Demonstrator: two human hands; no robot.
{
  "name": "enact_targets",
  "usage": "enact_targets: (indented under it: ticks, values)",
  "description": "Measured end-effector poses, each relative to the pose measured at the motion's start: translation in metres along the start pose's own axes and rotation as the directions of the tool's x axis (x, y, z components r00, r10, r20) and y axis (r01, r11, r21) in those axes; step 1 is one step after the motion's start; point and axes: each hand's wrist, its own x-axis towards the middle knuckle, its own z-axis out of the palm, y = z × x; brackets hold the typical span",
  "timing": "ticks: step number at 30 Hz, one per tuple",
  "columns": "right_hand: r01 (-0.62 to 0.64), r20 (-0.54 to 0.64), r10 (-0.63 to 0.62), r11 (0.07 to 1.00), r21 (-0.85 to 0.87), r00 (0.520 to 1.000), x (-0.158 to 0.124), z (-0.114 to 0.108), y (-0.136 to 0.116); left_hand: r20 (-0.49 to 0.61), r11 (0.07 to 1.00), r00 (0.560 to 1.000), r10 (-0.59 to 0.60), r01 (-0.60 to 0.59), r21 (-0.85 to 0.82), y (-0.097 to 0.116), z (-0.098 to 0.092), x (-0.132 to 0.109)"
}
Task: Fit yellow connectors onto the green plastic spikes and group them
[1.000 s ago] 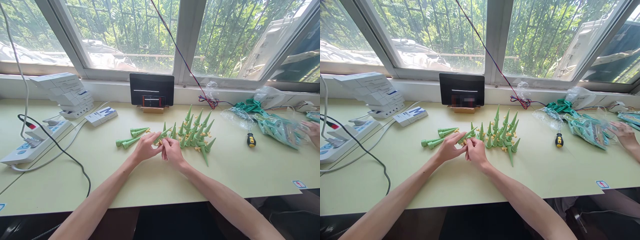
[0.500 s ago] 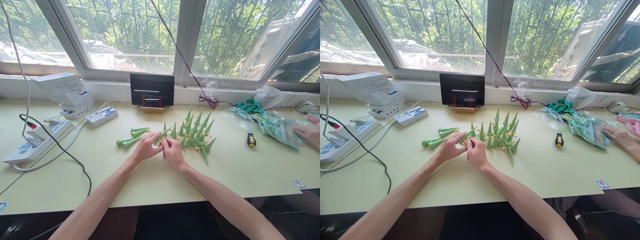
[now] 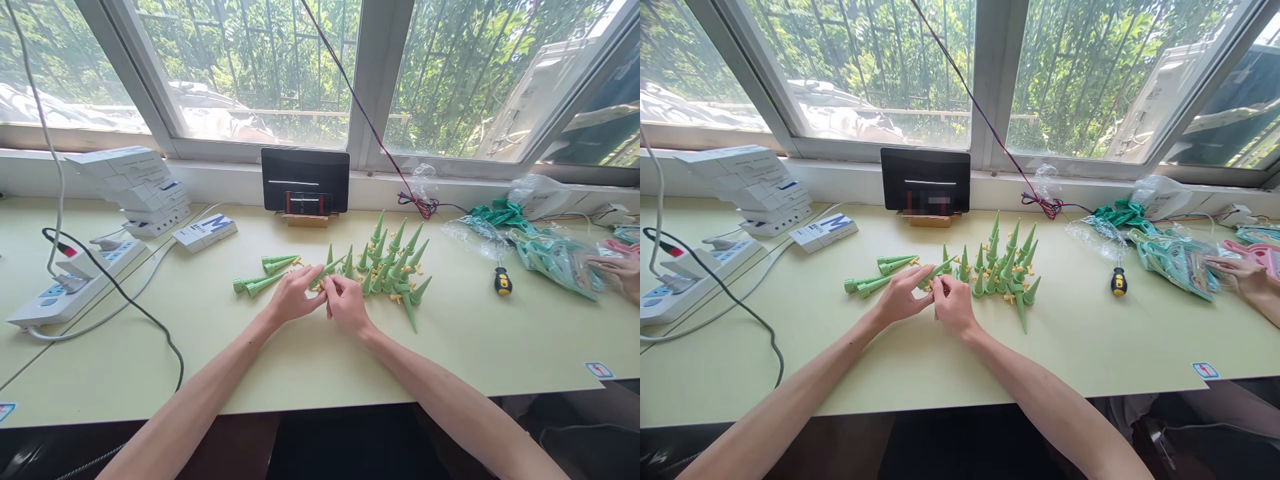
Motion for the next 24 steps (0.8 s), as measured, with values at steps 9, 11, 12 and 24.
enact_targets:
  ticks: [9,11,12,24]
  values:
    - [-0.161,0.073,0.148,0.964,0.211,0.986,0.0052,0.0016,0.0062,0.016,0.999,0.999,-0.029,0.029,-0.016,0.0006,-0.0005,-0.0001]
    - [-0.145,0.057,0.136,0.970,0.194,0.989,0.0052,0.0016,0.0058,0.017,0.998,0.998,-0.055,0.056,-0.033,0.0008,-0.0013,0.0002]
    - [-0.133,0.046,0.127,0.974,0.181,0.991,0.0051,0.0015,0.0056,0.024,0.996,0.997,-0.072,0.073,-0.043,0.0010,-0.0019,0.0004]
    - [-0.086,-0.010,0.088,0.988,0.132,0.996,0.0080,-0.0019,0.0036,0.122,0.976,0.984,-0.128,0.147,-0.163,0.0019,-0.0095,0.0033]
